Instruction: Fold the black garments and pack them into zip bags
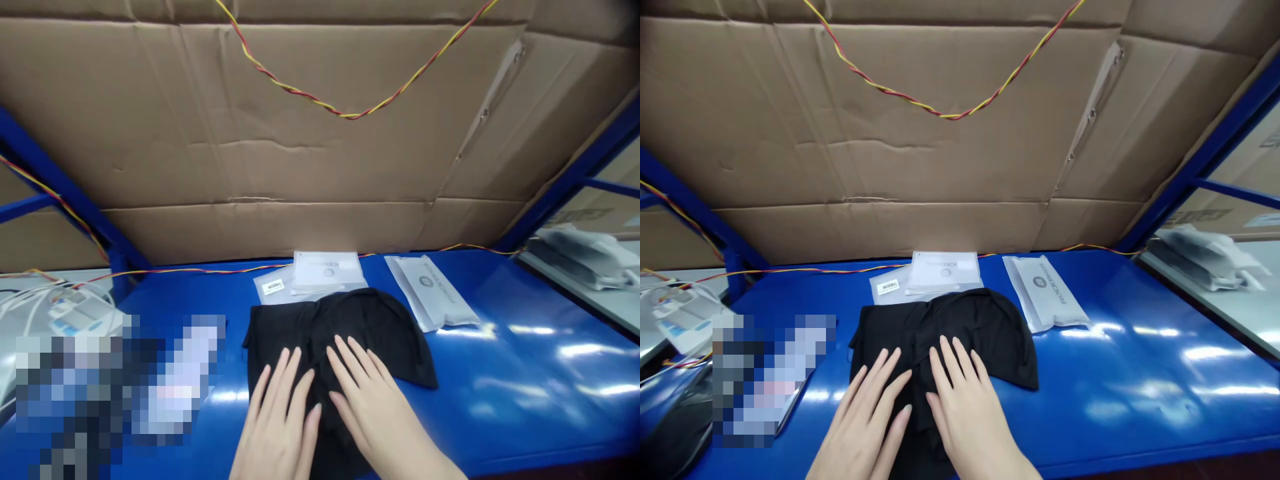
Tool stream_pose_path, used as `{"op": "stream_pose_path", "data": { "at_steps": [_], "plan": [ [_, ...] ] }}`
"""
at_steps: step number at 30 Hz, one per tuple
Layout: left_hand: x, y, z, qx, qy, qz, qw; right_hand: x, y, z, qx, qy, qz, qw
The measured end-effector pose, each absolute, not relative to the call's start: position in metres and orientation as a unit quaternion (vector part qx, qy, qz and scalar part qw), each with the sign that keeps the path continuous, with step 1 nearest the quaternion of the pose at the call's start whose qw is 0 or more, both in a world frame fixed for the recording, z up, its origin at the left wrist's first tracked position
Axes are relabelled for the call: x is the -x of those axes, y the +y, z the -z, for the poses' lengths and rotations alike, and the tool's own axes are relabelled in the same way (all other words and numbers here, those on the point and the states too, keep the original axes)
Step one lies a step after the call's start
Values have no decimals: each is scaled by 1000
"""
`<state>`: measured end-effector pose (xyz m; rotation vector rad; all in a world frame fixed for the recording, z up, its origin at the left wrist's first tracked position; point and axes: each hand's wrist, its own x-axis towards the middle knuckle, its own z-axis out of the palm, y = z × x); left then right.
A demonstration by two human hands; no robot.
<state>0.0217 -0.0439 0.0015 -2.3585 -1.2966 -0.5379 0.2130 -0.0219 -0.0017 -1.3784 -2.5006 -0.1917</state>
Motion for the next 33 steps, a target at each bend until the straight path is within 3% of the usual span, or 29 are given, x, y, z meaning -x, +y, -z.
{"op": "stream_pose_path", "data": {
  "at_steps": [5,8,16,23,28,33],
  "plan": [
    [-49,-27,-24,884,-385,169,204,-241,-14,-33,411,-902,-53,124],
    [-60,-18,-22,893,-384,155,178,-261,16,-54,463,-863,-120,161],
    [-81,-5,0,911,-394,125,4,-260,122,-40,509,-856,-12,84],
    [-76,4,-6,917,-366,140,-81,-249,144,-11,526,-850,5,20],
    [-66,54,-26,871,-462,169,-15,-251,141,-8,515,-857,6,10],
    [-46,122,-10,825,-542,159,25,-251,137,-7,509,-861,10,16]
  ]
}}
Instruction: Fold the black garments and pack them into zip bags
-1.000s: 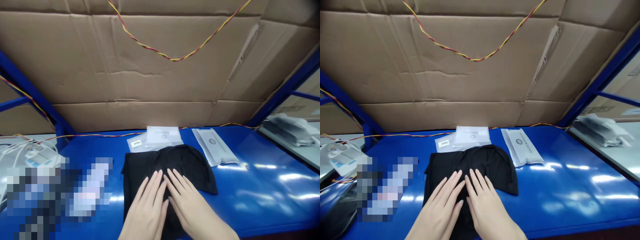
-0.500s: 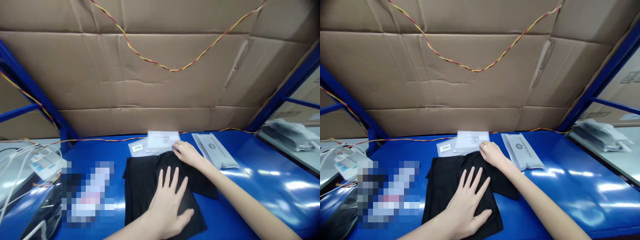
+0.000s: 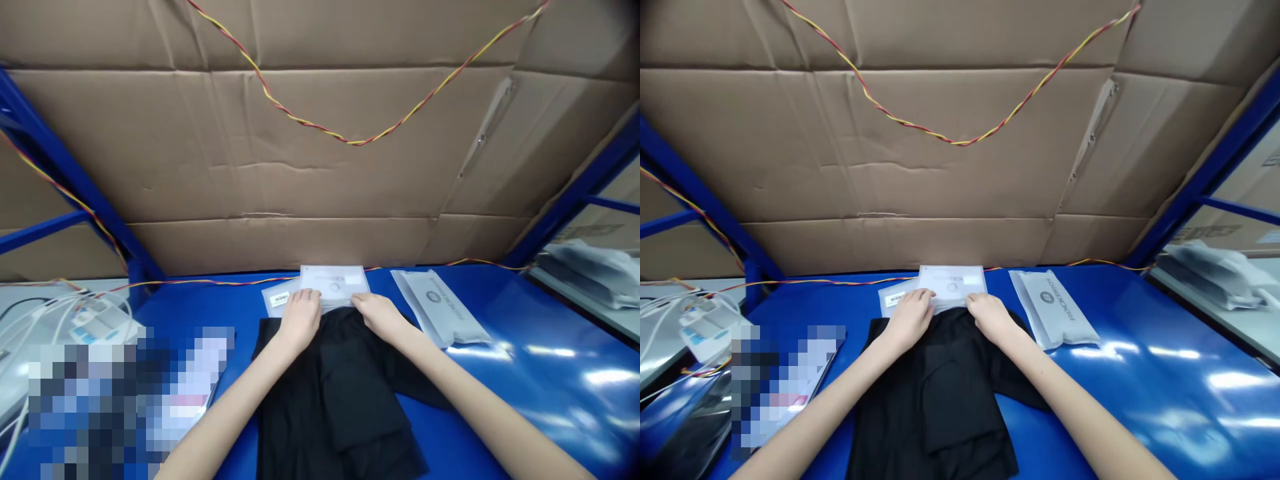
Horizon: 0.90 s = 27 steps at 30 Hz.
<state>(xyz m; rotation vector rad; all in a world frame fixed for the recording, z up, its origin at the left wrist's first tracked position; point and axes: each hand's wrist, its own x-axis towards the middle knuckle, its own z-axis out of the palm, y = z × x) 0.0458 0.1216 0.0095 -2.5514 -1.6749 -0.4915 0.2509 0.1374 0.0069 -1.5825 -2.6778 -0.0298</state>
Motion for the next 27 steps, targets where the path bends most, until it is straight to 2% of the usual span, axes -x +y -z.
{"op": "stream_pose_path", "data": {
  "at_steps": [6,12,18,22,27],
  "plan": [
    [-35,135,9,822,-548,150,35,-248,135,-4,523,-851,14,48],
    [-34,127,10,816,-553,157,58,-247,108,-41,605,-791,12,87],
    [-34,124,0,798,-561,211,61,-255,64,-61,576,-796,-188,-6],
    [-28,115,-15,778,-572,252,66,-248,53,-51,568,-800,-188,-51],
    [-18,90,-25,768,-561,303,61,-244,49,-48,513,-827,-230,-4]
  ]
}}
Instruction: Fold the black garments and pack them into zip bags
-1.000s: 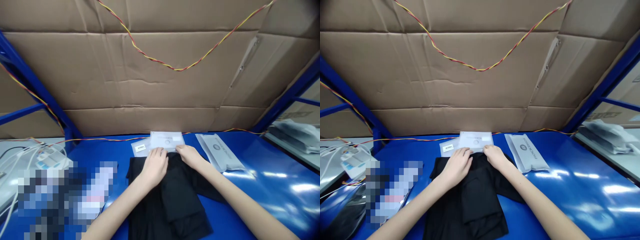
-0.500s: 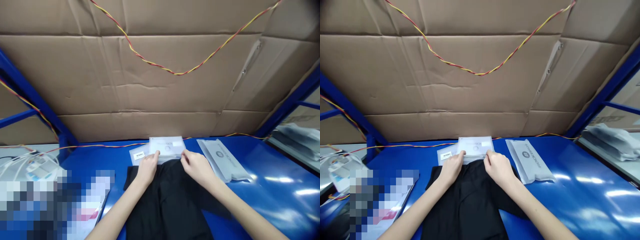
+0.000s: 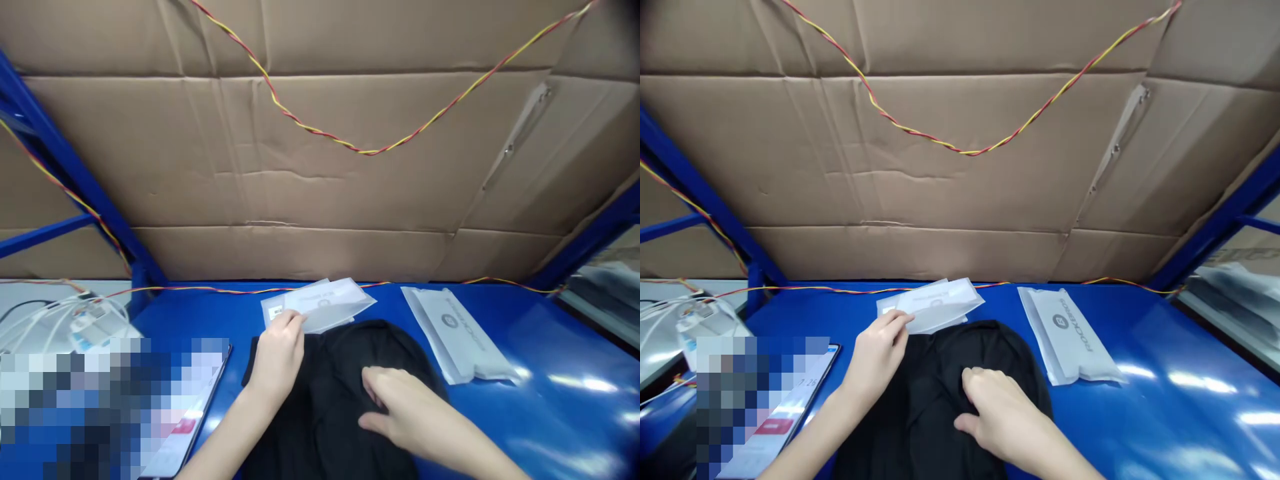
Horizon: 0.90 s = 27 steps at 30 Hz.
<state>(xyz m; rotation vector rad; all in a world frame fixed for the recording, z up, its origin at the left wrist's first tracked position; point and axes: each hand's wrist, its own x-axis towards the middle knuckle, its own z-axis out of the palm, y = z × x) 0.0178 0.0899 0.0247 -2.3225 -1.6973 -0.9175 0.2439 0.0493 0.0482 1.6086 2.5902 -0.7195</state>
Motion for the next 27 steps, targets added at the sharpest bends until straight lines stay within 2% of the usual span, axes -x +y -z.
{"op": "stream_pose_path", "data": {
  "at_steps": [13,18,20,23,27],
  "plan": [
    [-1,74,-8,761,-530,368,75,-232,50,-76,-414,821,372,-129],
    [-6,63,-19,791,-480,378,8,-233,61,-91,-393,812,399,-163],
    [-7,59,-22,810,-457,367,-27,-229,64,-91,-401,829,356,-159],
    [-9,57,-19,821,-449,347,-66,-217,67,-77,-434,862,225,-136],
    [-13,59,-8,817,-465,330,-86,-203,76,-48,-482,872,70,-50]
  ]
}}
